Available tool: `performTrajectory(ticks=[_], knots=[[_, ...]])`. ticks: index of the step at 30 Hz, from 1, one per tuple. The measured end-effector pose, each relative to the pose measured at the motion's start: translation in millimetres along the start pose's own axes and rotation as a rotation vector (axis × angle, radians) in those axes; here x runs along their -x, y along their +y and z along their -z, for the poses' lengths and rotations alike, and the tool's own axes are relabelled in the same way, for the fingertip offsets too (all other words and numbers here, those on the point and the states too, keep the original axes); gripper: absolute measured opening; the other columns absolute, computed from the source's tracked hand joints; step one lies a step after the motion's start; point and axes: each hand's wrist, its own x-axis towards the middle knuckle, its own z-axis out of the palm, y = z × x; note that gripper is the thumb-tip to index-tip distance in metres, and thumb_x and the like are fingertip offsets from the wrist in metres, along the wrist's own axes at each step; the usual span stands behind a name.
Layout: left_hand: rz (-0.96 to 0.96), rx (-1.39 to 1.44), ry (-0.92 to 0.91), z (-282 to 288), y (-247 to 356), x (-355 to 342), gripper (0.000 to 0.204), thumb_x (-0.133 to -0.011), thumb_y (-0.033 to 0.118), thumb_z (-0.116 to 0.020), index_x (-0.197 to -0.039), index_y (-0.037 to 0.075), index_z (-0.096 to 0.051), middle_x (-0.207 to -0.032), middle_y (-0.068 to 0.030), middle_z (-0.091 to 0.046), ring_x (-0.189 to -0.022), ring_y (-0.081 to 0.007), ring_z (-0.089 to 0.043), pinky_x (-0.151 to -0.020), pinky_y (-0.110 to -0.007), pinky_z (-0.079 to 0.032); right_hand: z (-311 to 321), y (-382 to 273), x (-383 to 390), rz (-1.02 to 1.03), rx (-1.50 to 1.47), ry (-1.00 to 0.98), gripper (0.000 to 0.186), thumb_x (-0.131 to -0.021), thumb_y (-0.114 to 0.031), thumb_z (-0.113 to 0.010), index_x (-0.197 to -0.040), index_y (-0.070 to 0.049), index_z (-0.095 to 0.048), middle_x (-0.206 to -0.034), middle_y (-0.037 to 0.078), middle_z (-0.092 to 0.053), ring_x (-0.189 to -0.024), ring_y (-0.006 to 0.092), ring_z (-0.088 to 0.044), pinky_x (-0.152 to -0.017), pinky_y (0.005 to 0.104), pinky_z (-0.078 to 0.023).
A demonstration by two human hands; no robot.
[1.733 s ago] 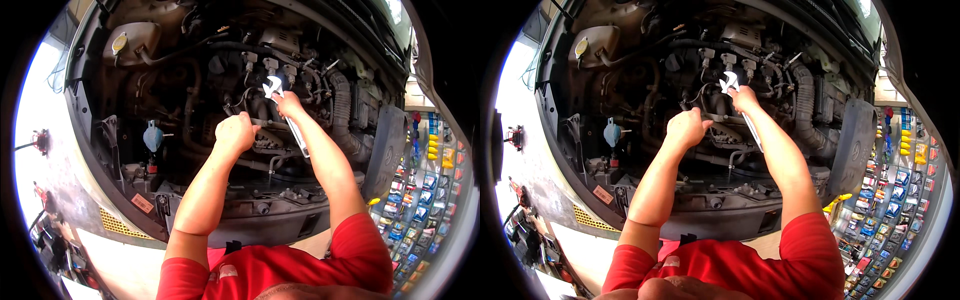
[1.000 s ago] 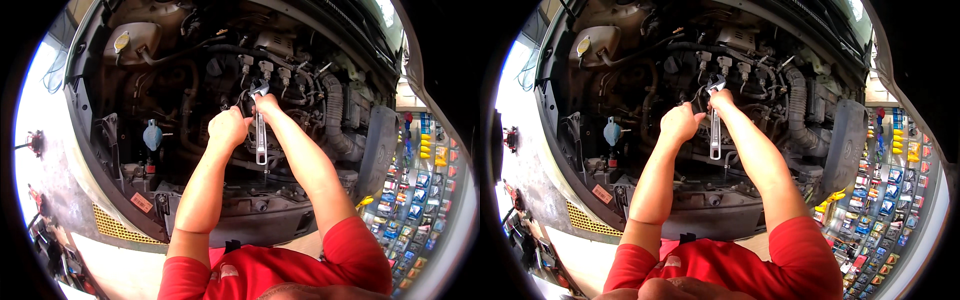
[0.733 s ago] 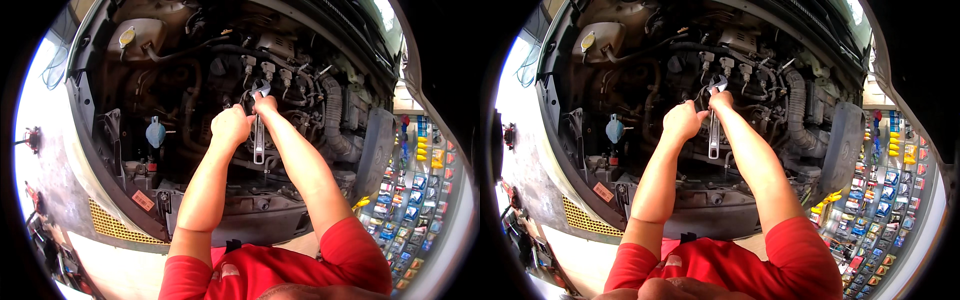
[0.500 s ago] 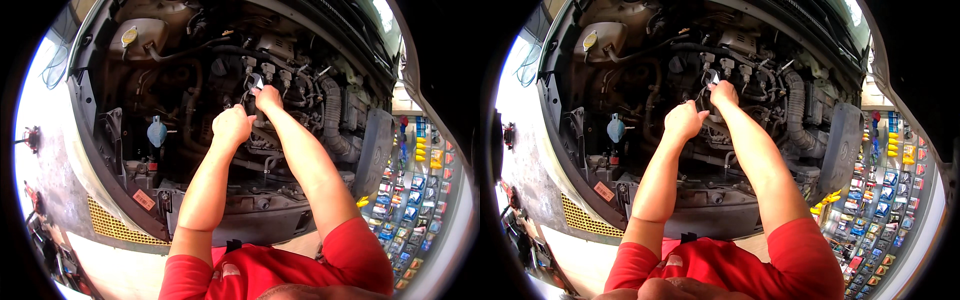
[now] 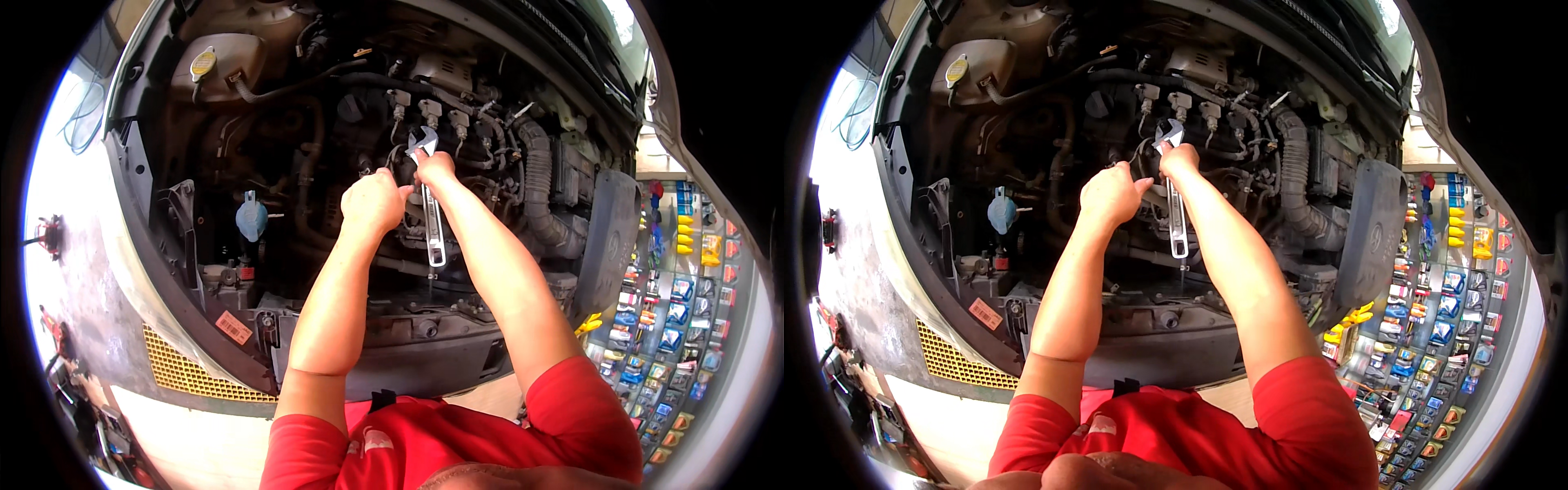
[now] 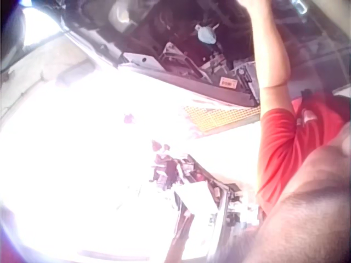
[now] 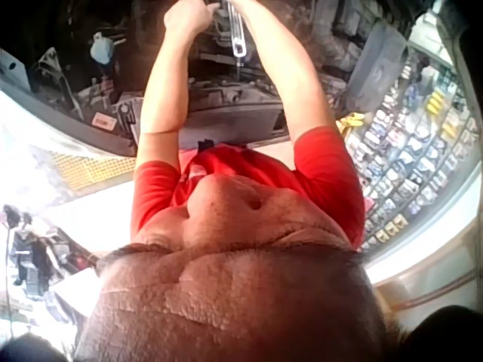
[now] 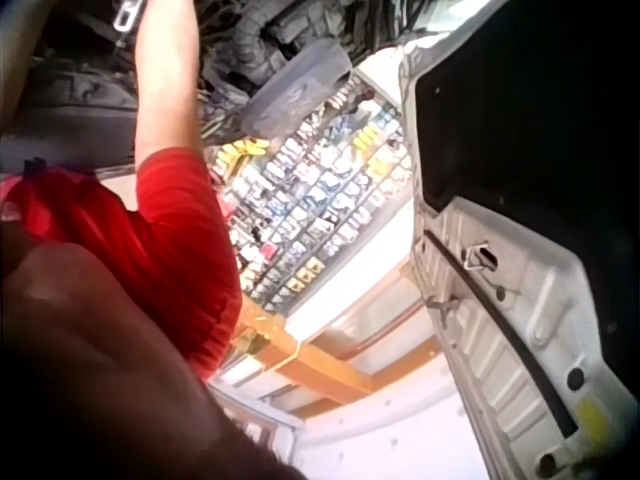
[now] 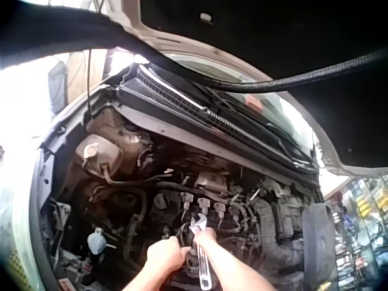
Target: The person uses a wrench to loosen or tighten components on a car engine, handling a small black part and manipulated engine parts with their hands.
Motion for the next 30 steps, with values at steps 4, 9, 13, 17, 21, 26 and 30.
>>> performTrajectory(ticks=[4,9,13,17,21,26,30], knots=[[-0.039,0.017,0.019,-4,7,-2,0.051,-0.093,0.049,-0.064,-0.107,-0.001,-0.066,-0.102,-0.022,-0.072,-0.102,-0.0367,-0.069,-0.086,-0.046,-0.055,0,6,-13,0.011,0.001,0.031,0.051,-0.099,-0.038,-0.064,-0.085,0.011,-0.067,-0.071,0.02,-0.071,-0.062,0.0302,-0.072,-0.059,0.0407,-0.056],[-0.049,0.032,0.006,-2,9,-2,0.052,-0.093,0.049,-0.065,-0.108,-0.001,-0.065,-0.102,-0.0226,-0.072,-0.102,-0.0371,-0.069,-0.087,-0.046,-0.055,-4,11,-22,-0.002,0.042,0.033,0.048,-0.099,-0.036,-0.063,-0.086,0.01,-0.068,-0.072,0.019,-0.071,-0.064,0.0294,-0.073,-0.061,0.04,-0.056],[-0.053,0.037,0.018,-5,4,-3,0.052,-0.092,0.048,-0.066,-0.108,-0.001,-0.065,-0.102,-0.0224,-0.072,-0.102,-0.0371,-0.069,-0.086,-0.046,-0.055,-10,3,-12,-0.059,0.017,0.044,0.048,-0.098,-0.037,-0.065,-0.086,0.009,-0.069,-0.074,0.019,-0.072,-0.065,0.0291,-0.073,-0.061,0.04,-0.056],[-0.057,0.045,0.02,-6,4,-3,0.052,-0.092,0.048,-0.066,-0.107,-0.001,-0.065,-0.102,-0.0223,-0.072,-0.102,-0.0367,-0.069,-0.086,-0.046,-0.055,-8,-4,-8,-0.091,0.055,0.087,0.05,-0.094,-0.041,-0.07,-0.087,0.008,-0.07,-0.076,0.018,-0.072,-0.063,0.0284,-0.072,-0.061,0.0395,-0.056],[-0.066,0.047,0.012,-5,7,-2,0.052,-0.092,0.049,-0.066,-0.108,-0.001,-0.065,-0.102,-0.0223,-0.072,-0.102,-0.0361,-0.07,-0.086,-0.046,-0.055,-8,-7,-9,-0.128,0.021,0.138,0.052,-0.09,-0.046,-0.073,-0.087,0.006,-0.072,-0.076,0.018,-0.072,-0.061,0.0276,-0.071,-0.061,0.0395,-0.056],[-0.05,0.049,-0.023,-2,5,-2,0.053,-0.093,0.049,-0.065,-0.11,-0.001,-0.065,-0.103,-0.0213,-0.073,-0.103,-0.0356,-0.069,-0.086,-0.046,-0.055,-11,-9,-6,-0.116,0.071,0.154,0.059,-0.091,-0.05,-0.071,-0.071,0.005,-0.067,-0.065,0.014,-0.068,-0.056,0.0253,-0.067,-0.058,0.039,-0.053],[-0.042,0.058,-0.052,0,8,-2,0.052,-0.094,0.048,-0.064,-0.112,-0.001,-0.065,-0.104,-0.0203,-0.073,-0.104,-0.0349,-0.069,-0.086,-0.046,-0.055,-2,-6,-13,-0.1,0.071,0.123,0.059,-0.091,-0.05,-0.071,-0.072,0.005,-0.069,-0.066,0.014,-0.069,-0.058,0.0253,-0.068,-0.061,0.0385,-0.055]])
